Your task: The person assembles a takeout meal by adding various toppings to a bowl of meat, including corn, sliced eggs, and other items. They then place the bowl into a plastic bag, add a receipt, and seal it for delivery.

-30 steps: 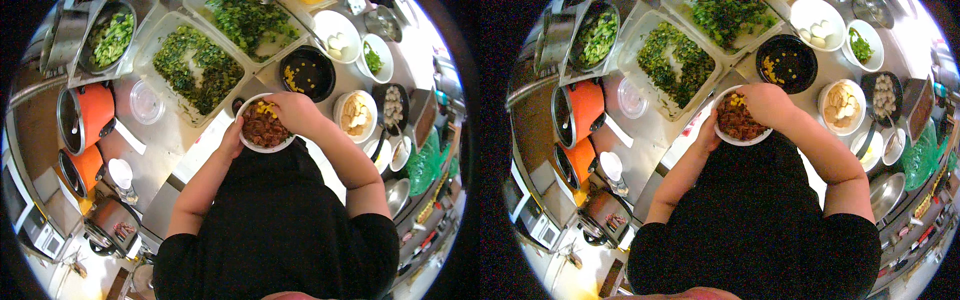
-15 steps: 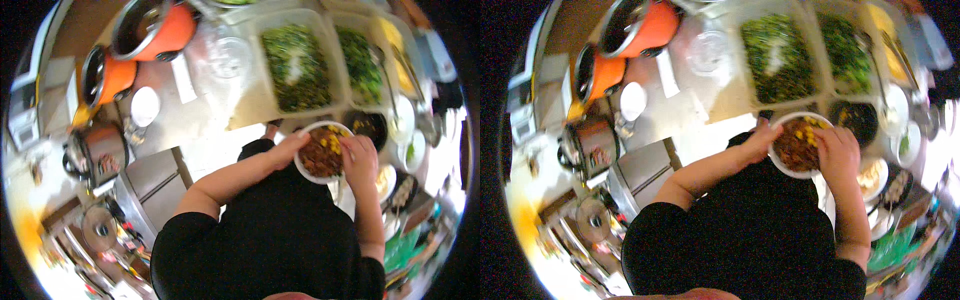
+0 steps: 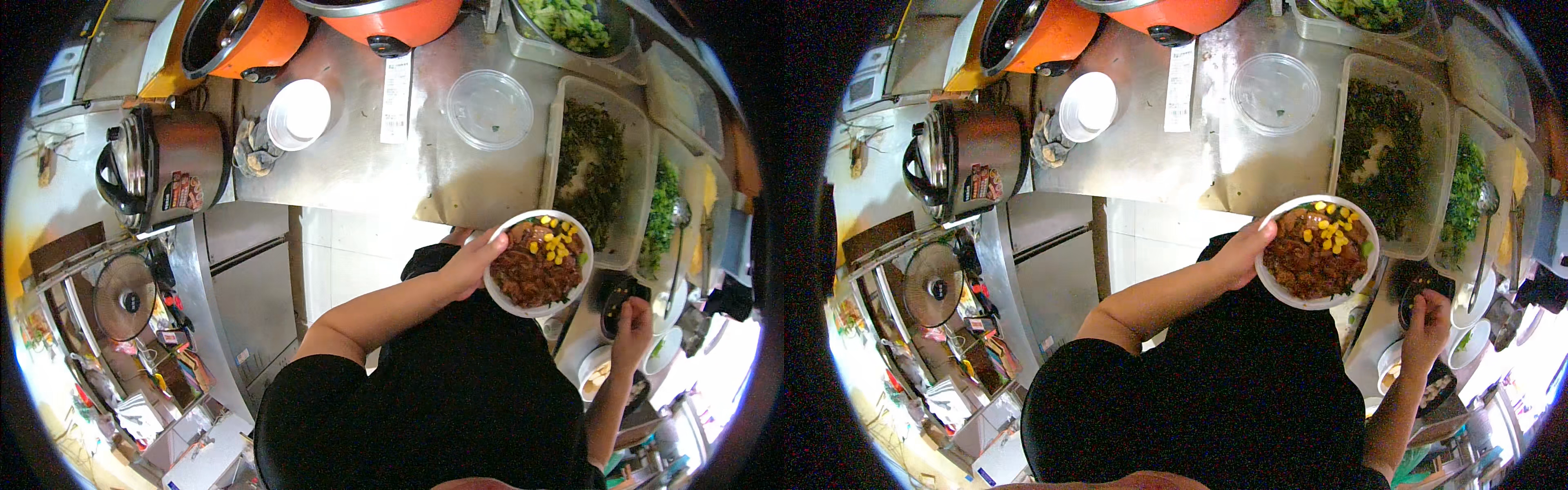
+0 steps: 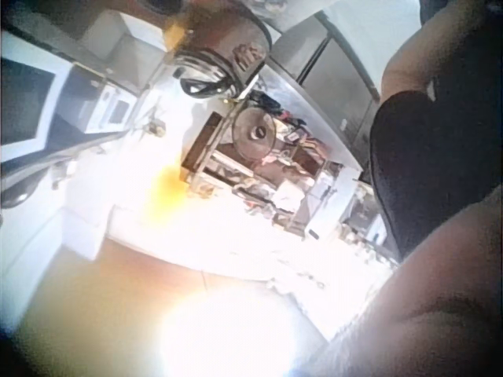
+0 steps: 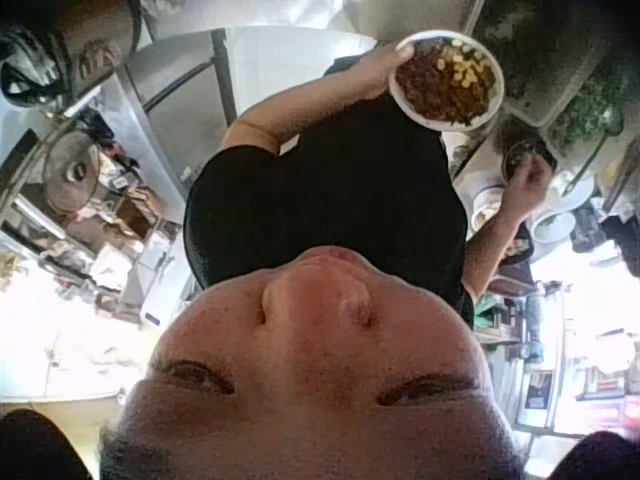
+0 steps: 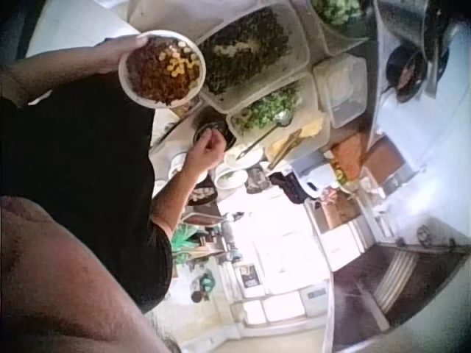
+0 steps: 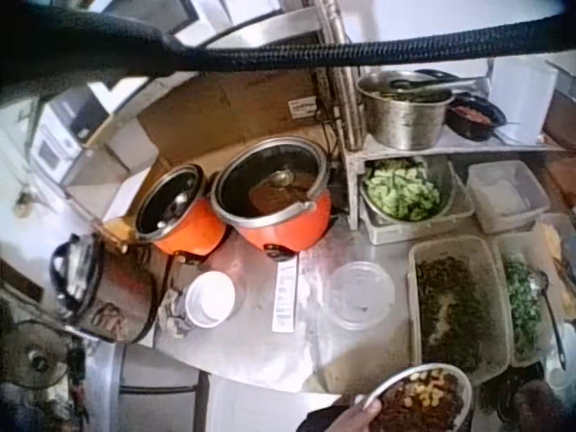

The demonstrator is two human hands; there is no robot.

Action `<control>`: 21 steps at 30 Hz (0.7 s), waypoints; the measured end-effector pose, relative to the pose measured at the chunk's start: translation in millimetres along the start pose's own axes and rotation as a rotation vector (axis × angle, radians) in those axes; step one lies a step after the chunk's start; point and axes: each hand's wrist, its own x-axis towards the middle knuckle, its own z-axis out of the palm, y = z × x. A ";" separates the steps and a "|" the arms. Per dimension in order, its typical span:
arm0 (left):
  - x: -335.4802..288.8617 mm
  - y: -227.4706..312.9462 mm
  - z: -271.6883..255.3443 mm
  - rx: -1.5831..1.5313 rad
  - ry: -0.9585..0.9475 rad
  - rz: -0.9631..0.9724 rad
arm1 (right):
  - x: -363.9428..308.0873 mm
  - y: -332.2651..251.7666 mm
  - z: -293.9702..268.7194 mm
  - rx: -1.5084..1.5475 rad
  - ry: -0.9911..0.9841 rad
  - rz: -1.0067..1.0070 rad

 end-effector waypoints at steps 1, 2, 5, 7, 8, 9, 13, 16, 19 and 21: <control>-1.2 7.0 -3.6 -0.031 0.015 -0.048 | -1.5 5.1 -5.9 0.052 -0.085 0.247; -0.7 8.3 -5.9 -0.007 0.149 -0.081 | -2.1 7.1 1.3 0.031 -0.053 0.102; -1.0 17.1 -13.7 -0.053 0.231 -0.070 | 17.0 -0.3 1.4 -0.230 0.042 -0.171; -0.6 24.1 -12.2 -0.026 0.164 -0.005 | 38.1 -17.6 -16.6 -0.387 -0.001 0.087; 0.8 26.4 -13.9 -0.037 0.162 -0.030 | 49.8 -20.6 -24.1 -0.361 -0.030 0.325; 3.7 27.6 -19.8 -0.051 0.133 -0.038 | 59.2 -10.8 -27.1 -0.361 0.106 0.112; 15.9 28.2 -12.2 -0.048 0.138 -0.101 | 90.4 6.5 -50.5 -0.185 0.290 -0.024; 26.7 27.5 -3.8 -0.054 0.196 -0.130 | 112.5 -17.3 -60.1 -0.392 0.314 0.010; 27.7 30.4 0.2 -0.077 0.161 -0.098 | 164.5 42.1 -108.0 -0.532 0.392 -0.152; 31.5 31.9 7.6 -0.069 0.185 -0.139 | 198.8 90.3 -143.3 -0.881 0.390 -0.077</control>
